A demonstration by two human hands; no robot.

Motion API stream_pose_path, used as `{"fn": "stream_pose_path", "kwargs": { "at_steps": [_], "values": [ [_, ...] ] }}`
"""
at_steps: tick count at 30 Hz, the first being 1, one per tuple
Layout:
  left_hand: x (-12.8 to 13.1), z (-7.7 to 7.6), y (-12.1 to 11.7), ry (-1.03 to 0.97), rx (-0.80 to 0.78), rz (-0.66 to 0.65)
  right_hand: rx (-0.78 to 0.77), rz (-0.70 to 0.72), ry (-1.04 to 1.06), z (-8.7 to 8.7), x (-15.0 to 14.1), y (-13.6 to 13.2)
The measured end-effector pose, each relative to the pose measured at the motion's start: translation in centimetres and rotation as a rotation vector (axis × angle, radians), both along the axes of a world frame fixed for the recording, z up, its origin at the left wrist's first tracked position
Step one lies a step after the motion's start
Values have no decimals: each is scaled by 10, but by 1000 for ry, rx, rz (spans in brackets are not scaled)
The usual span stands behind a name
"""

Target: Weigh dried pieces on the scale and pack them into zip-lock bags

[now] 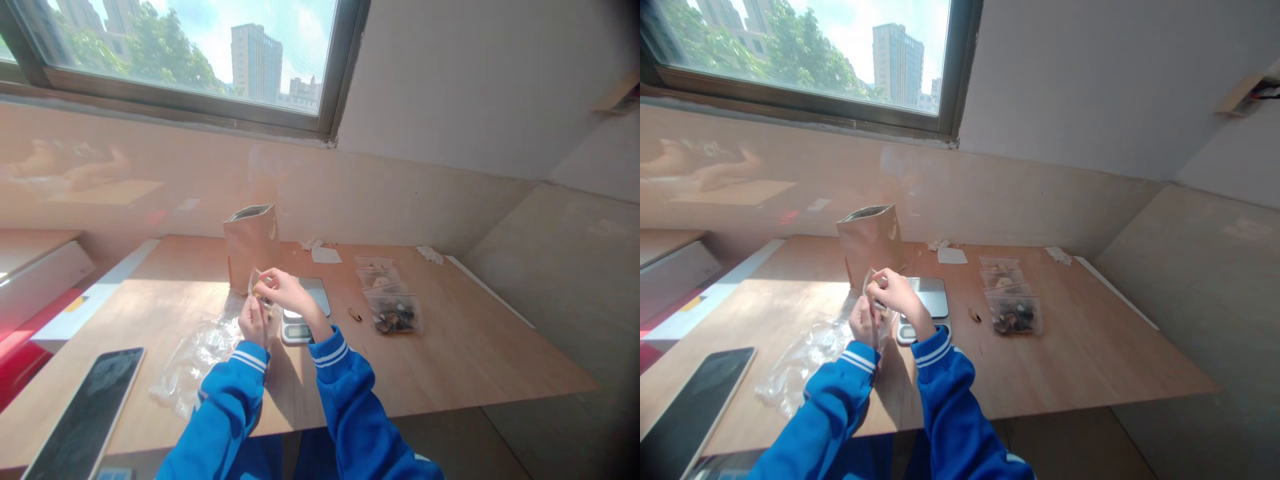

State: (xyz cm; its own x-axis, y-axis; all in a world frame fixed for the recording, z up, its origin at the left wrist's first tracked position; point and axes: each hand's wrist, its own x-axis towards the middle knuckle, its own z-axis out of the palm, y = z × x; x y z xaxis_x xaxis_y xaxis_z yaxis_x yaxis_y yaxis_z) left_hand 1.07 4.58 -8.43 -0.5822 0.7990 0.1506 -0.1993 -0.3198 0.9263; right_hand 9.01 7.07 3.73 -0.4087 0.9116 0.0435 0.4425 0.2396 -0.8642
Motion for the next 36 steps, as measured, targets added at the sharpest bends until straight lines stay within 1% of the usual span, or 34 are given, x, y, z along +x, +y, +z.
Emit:
{"fn": "stream_pose_path", "kwargs": {
  "at_steps": [3,5,8,10,11,13,15,16,18,20,24,25,26,27,28,31,32,33,34,35,36],
  "values": [
    [-2,-5,1,5,33,-23,90,-36,-3,-8,-8,6],
    [-2,-4,1,-2,44,-16,170,-43,33,-13,-8,7],
    [1,4,0,-36,49,-7,331,-104,101,-25,3,5],
    [3,11,-2,-84,57,-1,392,-172,156,-39,15,-1],
    [4,14,-3,-114,61,5,383,-190,186,-47,21,-5],
    [6,20,-5,-170,68,26,286,-168,242,-63,32,-17],
    [8,23,-8,-187,50,48,177,-95,297,-74,38,-30],
    [8,24,-10,-179,35,47,143,-46,327,-77,39,-36],
    [10,25,-13,-138,11,-12,125,40,385,-78,40,-47],
    [12,25,-16,-92,11,-130,138,57,401,-75,38,-53],
    [16,27,-22,19,8,-398,168,-106,391,-71,41,-55],
    [17,27,-24,60,9,-457,178,-136,403,-72,43,-54],
    [17,27,-26,107,21,-483,183,-158,422,-73,47,-53],
    [17,25,-28,154,46,-465,178,-175,443,-75,51,-52],
    [16,23,-30,195,80,-394,161,-189,468,-78,57,-51],
    [10,14,-31,301,143,-26,41,-230,562,-88,75,-49],
    [7,11,-30,342,133,67,3,-248,589,-92,82,-48],
    [5,7,-28,381,109,127,-25,-265,611,-97,88,-47],
    [3,4,-25,403,79,157,-44,-282,628,-101,94,-46],
    [1,1,-23,410,45,132,-50,-299,638,-105,99,-45],
    [0,-2,-20,409,10,59,-43,-317,644,-110,104,-45]
  ]
}}
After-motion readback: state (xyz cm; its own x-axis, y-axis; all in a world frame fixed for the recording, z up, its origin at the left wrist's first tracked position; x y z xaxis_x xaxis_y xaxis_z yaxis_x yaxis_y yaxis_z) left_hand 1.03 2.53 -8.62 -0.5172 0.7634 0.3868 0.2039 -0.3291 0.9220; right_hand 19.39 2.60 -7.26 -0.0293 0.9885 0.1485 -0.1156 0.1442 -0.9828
